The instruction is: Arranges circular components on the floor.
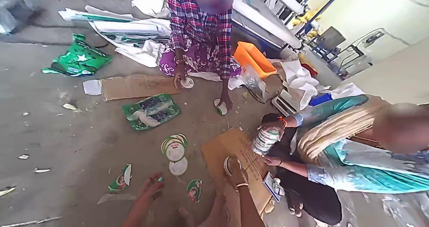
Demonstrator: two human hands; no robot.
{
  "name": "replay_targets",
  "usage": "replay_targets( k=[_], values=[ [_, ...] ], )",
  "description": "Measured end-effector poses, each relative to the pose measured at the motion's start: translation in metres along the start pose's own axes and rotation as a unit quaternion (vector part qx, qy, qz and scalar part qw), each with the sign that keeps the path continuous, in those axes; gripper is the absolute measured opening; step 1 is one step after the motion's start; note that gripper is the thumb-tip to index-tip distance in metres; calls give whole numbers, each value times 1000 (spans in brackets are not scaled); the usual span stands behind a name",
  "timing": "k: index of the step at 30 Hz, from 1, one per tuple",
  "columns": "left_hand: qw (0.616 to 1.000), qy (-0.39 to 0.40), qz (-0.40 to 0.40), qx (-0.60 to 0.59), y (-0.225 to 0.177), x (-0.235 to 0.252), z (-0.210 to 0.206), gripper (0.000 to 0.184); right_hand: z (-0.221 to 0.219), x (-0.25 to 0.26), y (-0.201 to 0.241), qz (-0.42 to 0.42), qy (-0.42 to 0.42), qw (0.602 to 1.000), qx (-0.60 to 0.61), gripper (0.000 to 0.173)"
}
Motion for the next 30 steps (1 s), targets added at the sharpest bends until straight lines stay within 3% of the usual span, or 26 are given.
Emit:
replay_targets(
  k=[3,5,7,10,11,13,14,17,19,23,25,28,30],
  values=[
    [996,-38,-70,44,-50,-13,18,39,32,-17,4,-32,-181,973,138,53],
    [982,-80,-140,97,-82,-32,43,41,19,-35,28,-3,-223,966,133,46],
    [958,-92,-203,178,-112,-47,53,42,-3,-57,72,17,-135,988,74,33],
    [887,-85,-253,376,-138,-59,67,44,-57,-65,118,20,137,985,-99,43],
    [865,-81,-227,440,-137,-56,74,45,-73,-66,118,4,186,971,-153,54],
    [841,-80,-151,514,-123,-41,93,44,-93,-67,111,-42,188,962,-195,68],
    [839,-83,-102,528,-111,-31,106,44,-99,-68,108,-61,180,963,-191,67],
    [839,-102,4,535,-87,-1,134,47,-104,-68,116,-71,201,967,-138,43],
    [831,-107,27,545,-78,17,136,52,-102,-66,125,-72,217,966,-120,42],
    [819,-120,58,559,-65,38,114,70,-106,-66,137,-99,223,956,-165,62],
    [823,-112,54,554,-63,42,105,61,-120,-75,139,-90,228,955,-168,66],
    [826,-60,48,559,-61,45,95,39,-143,-78,128,-35,250,960,-120,47],
    [835,-37,42,548,-62,47,90,35,-146,-76,129,-28,300,947,-110,42]
  ],
)
Point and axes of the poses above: each hand's wrist, its own x-axis towards the middle knuckle, its own z-axis out of the back of the hand, y = z × x, the point moved 7 cm from there along x, towards the middle knuckle, and after that the axes turned 8 degrees about z, right-handed, at the moved point
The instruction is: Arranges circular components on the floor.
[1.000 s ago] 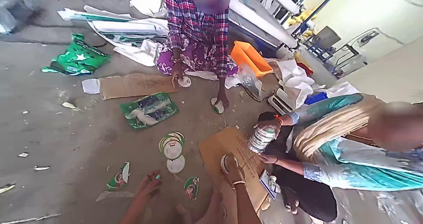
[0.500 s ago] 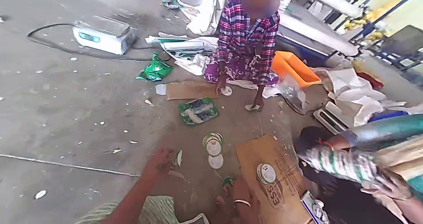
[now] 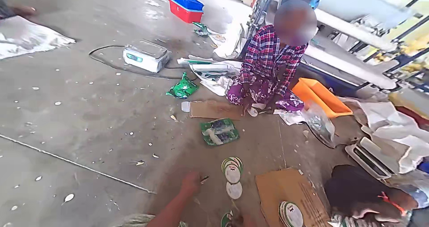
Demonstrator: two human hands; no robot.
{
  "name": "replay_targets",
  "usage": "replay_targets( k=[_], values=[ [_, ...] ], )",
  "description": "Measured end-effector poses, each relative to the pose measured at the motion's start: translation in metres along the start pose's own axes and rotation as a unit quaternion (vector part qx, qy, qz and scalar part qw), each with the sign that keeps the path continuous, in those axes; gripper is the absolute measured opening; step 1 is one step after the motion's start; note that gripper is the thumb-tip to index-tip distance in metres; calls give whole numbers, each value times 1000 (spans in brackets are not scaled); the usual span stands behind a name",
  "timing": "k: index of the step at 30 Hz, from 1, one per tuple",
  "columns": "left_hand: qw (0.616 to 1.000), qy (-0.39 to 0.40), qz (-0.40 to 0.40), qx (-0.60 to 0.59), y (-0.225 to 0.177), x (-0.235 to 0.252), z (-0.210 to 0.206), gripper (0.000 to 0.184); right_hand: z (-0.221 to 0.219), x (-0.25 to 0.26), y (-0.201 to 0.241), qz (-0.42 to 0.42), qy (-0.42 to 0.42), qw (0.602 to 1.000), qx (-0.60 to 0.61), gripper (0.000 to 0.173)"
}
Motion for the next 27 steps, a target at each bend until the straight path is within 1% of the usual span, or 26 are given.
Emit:
replay_targets(
  k=[2,3,4,6,7,8,9,11,13,14,15,16,17,18,20,21,23,25,27],
  values=[
    [999,9,-42,-34,-11,-2,1,36,5,1,7,12,20,1000,1,39],
    [995,14,-75,-62,-17,-7,2,37,11,-2,15,33,2,999,36,37],
    [990,25,-106,-88,-24,-13,3,40,22,-7,29,69,-28,993,97,35],
    [976,68,-160,-133,-38,-24,-3,51,44,-17,59,161,-80,956,232,28],
    [968,91,-179,-150,-45,-30,-8,58,49,-21,72,189,-80,936,286,27],
    [962,113,-186,-168,-51,-37,-12,65,51,-21,84,196,-74,920,330,28],
    [955,124,-190,-190,-56,-43,-13,71,51,-18,95,199,-72,909,359,25],
    [935,114,-219,-254,-61,-48,-8,72,52,-6,117,223,-54,905,360,18],
    [912,73,-255,-312,-55,-42,-5,71,60,6,131,244,-65,916,312,17],
    [910,44,-257,-322,-50,-36,-2,72,71,13,133,240,-96,921,292,22],
    [925,32,-229,-302,-46,-33,4,80,87,24,131,222,-135,924,281,31],
    [945,26,-185,-270,-42,-30,12,92,108,39,124,193,-183,921,284,40],
    [957,22,-149,-248,-38,-27,19,99,130,59,113,167,-238,911,294,44],
    [961,9,-132,-242,-33,-22,25,101,155,79,100,126,-286,903,295,47],
    [958,-12,-128,-258,-25,-19,35,96,203,114,68,48,-357,893,270,47],
    [952,-18,-136,-272,-24,-21,42,93,224,128,54,22,-376,891,253,46],
    [941,-20,-154,-299,-17,-27,52,87,257,154,29,-11,-386,899,206,41],
    [932,-11,-147,-331,-1,-21,57,81,279,170,22,-29,-371,915,156,42],
    [921,-22,-117,-372,20,-3,57,73,289,182,22,-71,-350,930,87,46]
  ],
)
Point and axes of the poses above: each hand's wrist, its own x-axis towards the middle knuckle, its own z-axis out of the back of the hand, y = z × x, the point moved 7 cm from there along x, towards the middle knuckle, and after that the axes turned 8 degrees about z, right-handed, at the moved point
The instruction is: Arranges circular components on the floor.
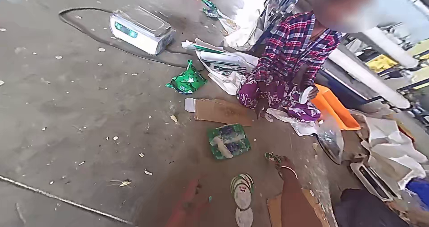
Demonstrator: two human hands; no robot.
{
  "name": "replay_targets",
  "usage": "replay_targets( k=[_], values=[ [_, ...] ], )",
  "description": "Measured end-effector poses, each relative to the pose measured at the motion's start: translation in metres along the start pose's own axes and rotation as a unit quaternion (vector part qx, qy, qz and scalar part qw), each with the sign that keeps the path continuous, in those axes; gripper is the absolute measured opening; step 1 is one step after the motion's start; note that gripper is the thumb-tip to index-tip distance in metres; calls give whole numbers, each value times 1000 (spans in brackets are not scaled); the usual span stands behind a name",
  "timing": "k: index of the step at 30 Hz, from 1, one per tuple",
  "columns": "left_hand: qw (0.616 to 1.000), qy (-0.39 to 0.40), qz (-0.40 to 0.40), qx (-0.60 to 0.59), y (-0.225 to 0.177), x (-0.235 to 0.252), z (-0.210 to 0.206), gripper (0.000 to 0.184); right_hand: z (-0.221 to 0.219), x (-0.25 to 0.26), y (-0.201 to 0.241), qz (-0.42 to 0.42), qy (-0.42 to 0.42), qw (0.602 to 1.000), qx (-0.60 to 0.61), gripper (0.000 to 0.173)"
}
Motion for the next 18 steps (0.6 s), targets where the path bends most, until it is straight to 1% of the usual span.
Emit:
replay_targets(
  k=[1,2,3,4,5,6,7,9,10,11,12,13,14,16,17,18],
  values=[
    [1000,-16,16,-17,6,6,6,67,1,1,2,-27,-14,998,-52,52],
    [999,-29,28,-30,8,12,11,61,2,0,6,-62,-46,993,-94,63],
    [998,-34,36,-48,5,17,14,56,3,0,13,-87,-94,986,-107,71],
    [996,-33,42,-70,2,22,17,51,0,1,28,-89,-138,980,-112,74],
    [994,-32,43,-93,1,27,19,48,-7,1,52,-59,-167,977,-115,74],
    [992,-34,43,-112,2,31,19,46,-17,-1,83,-1,-178,977,-122,73],
    [990,-38,46,-129,4,35,19,44,-32,-8,124,79,-175,971,-141,70],
    [985,-57,41,-160,6,42,18,42,-79,-40,219,263,-128,944,-151,61],
    [982,-59,37,-174,6,44,15,40,-107,-64,262,352,-94,921,-140,58],
    [980,-58,36,-185,7,45,13,38,-135,-90,301,433,-56,890,-130,58],
    [979,-51,41,-192,8,45,10,37,-162,-112,333,485,-21,866,-121,62],
    [979,-42,49,-194,8,44,8,37,-187,-128,360,513,4,850,-123,64],
    [979,-31,59,-193,9,43,7,38,-207,-139,381,522,18,844,-124,61],
    [979,-26,68,-191,11,40,6,36,-232,-149,405,510,35,854,-97,37],
    [979,-29,64,-193,11,39,6,36,-235,-152,411,511,18,855,-83,26],
    [978,-31,59,-199,11,38,7,35,-232,-157,414,521,-4,851,-72,20]
  ],
)
Point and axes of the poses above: each hand's wrist, its own x-axis towards the middle knuckle, its own z-axis out of the back of the hand, y = z × x, the point moved 7 cm from there along x, towards the middle knuckle, and after that the axes turned 8 degrees about z, right-handed, at the moved point
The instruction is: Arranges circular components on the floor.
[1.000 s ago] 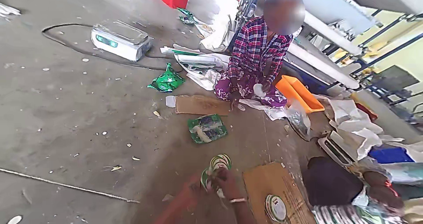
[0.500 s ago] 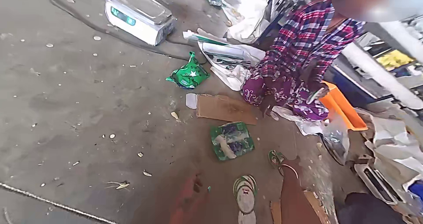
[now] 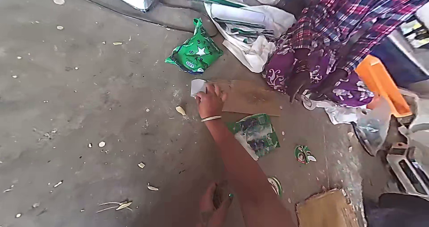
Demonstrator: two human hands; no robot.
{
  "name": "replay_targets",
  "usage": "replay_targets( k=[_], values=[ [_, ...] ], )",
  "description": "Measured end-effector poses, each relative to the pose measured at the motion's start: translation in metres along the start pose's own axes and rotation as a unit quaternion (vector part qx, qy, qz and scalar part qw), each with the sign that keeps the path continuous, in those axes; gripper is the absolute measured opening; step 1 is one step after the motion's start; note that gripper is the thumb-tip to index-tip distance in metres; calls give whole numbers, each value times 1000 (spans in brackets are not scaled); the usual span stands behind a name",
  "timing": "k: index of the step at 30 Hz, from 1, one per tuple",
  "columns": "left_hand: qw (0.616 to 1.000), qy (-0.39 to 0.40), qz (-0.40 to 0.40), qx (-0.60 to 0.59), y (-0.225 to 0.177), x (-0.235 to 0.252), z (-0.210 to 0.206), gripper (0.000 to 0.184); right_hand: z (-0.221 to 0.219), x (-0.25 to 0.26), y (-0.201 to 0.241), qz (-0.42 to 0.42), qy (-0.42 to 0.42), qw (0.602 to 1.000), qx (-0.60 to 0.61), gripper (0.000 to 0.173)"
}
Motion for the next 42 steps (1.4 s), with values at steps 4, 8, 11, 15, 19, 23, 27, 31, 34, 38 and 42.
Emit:
replay_targets(
  k=[4,8,11,15,19,23,27,31,34,38,42],
  values=[
    [1000,-9,-7,-11,-3,-6,4,34,45,-30,1,25,-103,994,14,16],
    [1000,9,-5,2,-3,-14,-4,35,45,-42,-1,2,8,999,45,35],
    [999,29,-41,16,1,-19,-18,37,11,-25,14,11,140,990,15,62],
    [992,64,14,104,3,-39,-16,38,-17,-6,32,14,128,992,2,45],
    [997,64,-19,43,6,-28,-23,37,-6,-34,54,134,-1,991,-18,31],
    [998,55,-13,39,7,-10,-20,39,76,-87,-12,44,-157,985,-45,26],
    [999,45,8,25,5,-10,-20,34,153,-171,-175,-277,-97,952,-90,34],
    [997,60,30,37,7,-11,-28,36,150,-243,-276,-382,73,919,-64,47],
    [996,63,30,50,6,-8,-31,36,153,-285,-250,-340,119,933,-13,48],
    [996,66,35,50,13,-6,-33,37,117,-348,-203,-327,210,915,112,95],
    [988,115,62,86,35,-18,-54,41,97,-365,-183,-351,240,903,70,117]
  ],
)
Point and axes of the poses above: each hand's wrist, its own x-axis towards the middle knuckle, its own z-axis out of the back of the hand, y = z × x, the point moved 7 cm from there along x, towards the middle knuckle, and after that the axes turned 8 degrees about z, right-handed, at the moved point
